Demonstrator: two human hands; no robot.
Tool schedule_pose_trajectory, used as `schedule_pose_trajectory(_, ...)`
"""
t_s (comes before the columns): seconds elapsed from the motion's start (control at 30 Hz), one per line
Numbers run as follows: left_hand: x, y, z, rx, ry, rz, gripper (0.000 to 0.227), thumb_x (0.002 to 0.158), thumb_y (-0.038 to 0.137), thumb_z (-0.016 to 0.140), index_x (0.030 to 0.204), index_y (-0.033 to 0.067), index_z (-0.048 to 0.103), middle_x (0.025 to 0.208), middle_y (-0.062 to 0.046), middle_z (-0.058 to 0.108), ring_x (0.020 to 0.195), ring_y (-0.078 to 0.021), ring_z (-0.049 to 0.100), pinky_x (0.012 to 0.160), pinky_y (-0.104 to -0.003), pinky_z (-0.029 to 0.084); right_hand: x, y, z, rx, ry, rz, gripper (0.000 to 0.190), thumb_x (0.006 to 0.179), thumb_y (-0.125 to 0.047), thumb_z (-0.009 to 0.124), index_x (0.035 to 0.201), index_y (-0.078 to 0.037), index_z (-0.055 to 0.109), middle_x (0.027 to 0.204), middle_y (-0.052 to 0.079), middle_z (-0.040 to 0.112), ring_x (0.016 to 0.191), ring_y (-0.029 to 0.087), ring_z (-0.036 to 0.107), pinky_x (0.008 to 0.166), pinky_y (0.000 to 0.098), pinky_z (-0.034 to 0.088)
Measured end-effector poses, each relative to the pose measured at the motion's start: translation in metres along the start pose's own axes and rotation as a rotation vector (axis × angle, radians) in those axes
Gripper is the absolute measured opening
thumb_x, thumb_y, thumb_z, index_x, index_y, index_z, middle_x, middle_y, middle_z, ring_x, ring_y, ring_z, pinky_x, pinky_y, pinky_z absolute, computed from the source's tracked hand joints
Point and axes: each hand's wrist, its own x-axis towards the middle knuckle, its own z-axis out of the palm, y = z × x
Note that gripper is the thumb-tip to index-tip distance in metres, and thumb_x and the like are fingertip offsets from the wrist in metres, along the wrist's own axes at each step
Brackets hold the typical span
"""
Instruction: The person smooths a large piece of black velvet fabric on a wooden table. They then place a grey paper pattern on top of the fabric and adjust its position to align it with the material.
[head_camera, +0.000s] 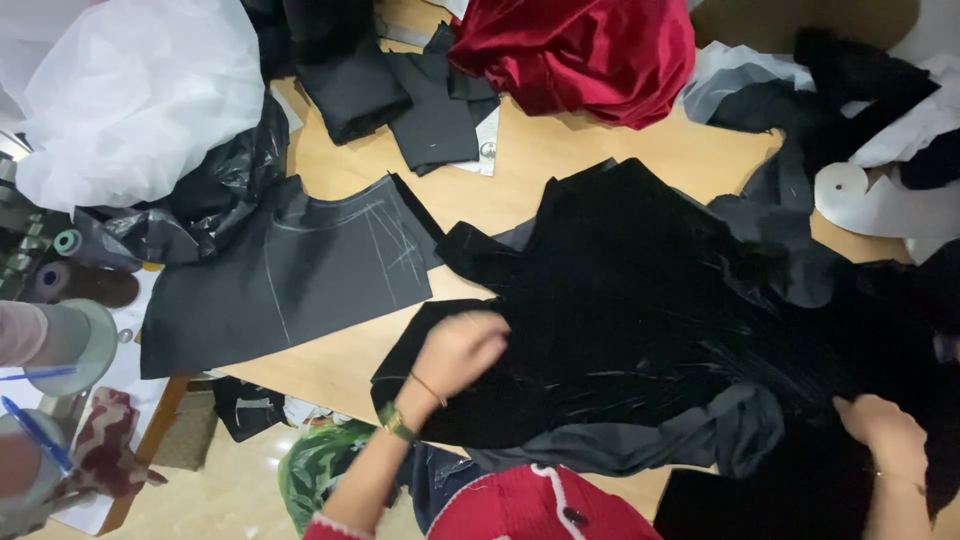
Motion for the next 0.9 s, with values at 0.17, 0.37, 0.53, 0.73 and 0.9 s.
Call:
schedule_pose_trajectory(0.17, 0.026, -0.076, -0.065, 0.529, 0.322, -0.33, 0.036, 0.088, 0.025, 0.067, 0.122, 0.014, 0.063, 0.125, -0.009, 0.065, 0.116, -0.0317, 0.055, 0.087, -0.05, 0.038, -0.081, -0.035, -0.062, 0.109, 0.287, -0.289, 0.052, 0.11, -0.056, 0.037, 0.137, -0.027, 0.072, 0.131, 0.016, 0.076, 0.12, 0.042, 0.072, 0.09, 0.0526, 0.059)
schedule_pose_trajectory(0.37, -0.002, -0.167, -0.094, 0.758, 0.339, -0.725, 0.063, 0.101, 0.054, 0.047, 0.156, 0.0238, 0.047, 0.168, -0.004, 0.034, 0.155, -0.0316, 0.026, 0.107, -0.085, 0.011, -0.068, -0.122, -0.077, 0.393, 0.935, -0.961, 0.046, 0.101, -0.028, 0.064, 0.141, -0.007, 0.066, 0.14, 0.023, 0.065, 0.129, 0.039, 0.061, 0.107, 0.0487, 0.048)
schedule_pose_trajectory(0.53, -0.003, -0.237, -0.116, 0.758, 0.391, -1.078, 0.065, 0.106, 0.061, 0.037, 0.162, 0.0288, 0.031, 0.171, -0.004, 0.021, 0.156, -0.0329, 0.017, 0.109, -0.085, 0.011, -0.146, -0.159, -0.12, 0.664, 0.681, -0.911, 0.064, 0.102, -0.013, 0.062, 0.16, -0.003, 0.036, 0.148, 0.036, 0.046, 0.13, 0.052, 0.051, 0.104, 0.0614, 0.044)
schedule_pose_trajectory(0.73, 0.075, -0.196, -0.019, 0.481, 0.398, -0.486, 0.058, 0.098, 0.052, 0.068, 0.143, 0.0156, 0.06, 0.15, -0.024, 0.051, 0.144, -0.0518, 0.037, 0.108, -0.076, 0.026, -0.172, -0.177, -0.156, 0.782, 0.581, -0.754, 0.086, 0.101, -0.011, 0.068, 0.167, -0.007, 0.012, 0.137, 0.041, 0.049, 0.119, 0.057, 0.059, 0.097, 0.0684, 0.048)
schedule_pose_trajectory(0.9, 0.091, -0.132, 0.052, 0.496, -0.007, -0.102, 0.063, 0.081, 0.07, 0.071, 0.127, 0.0273, 0.066, 0.111, 0.002, 0.068, 0.113, -0.0205, 0.064, 0.107, -0.044, 0.043, -0.073, -0.182, -0.109, 0.459, 0.565, -0.649, 0.059, 0.1, -0.05, 0.065, 0.151, -0.022, 0.052, 0.121, 0.017, 0.069, 0.111, 0.038, 0.071, 0.091, 0.0523, 0.056)
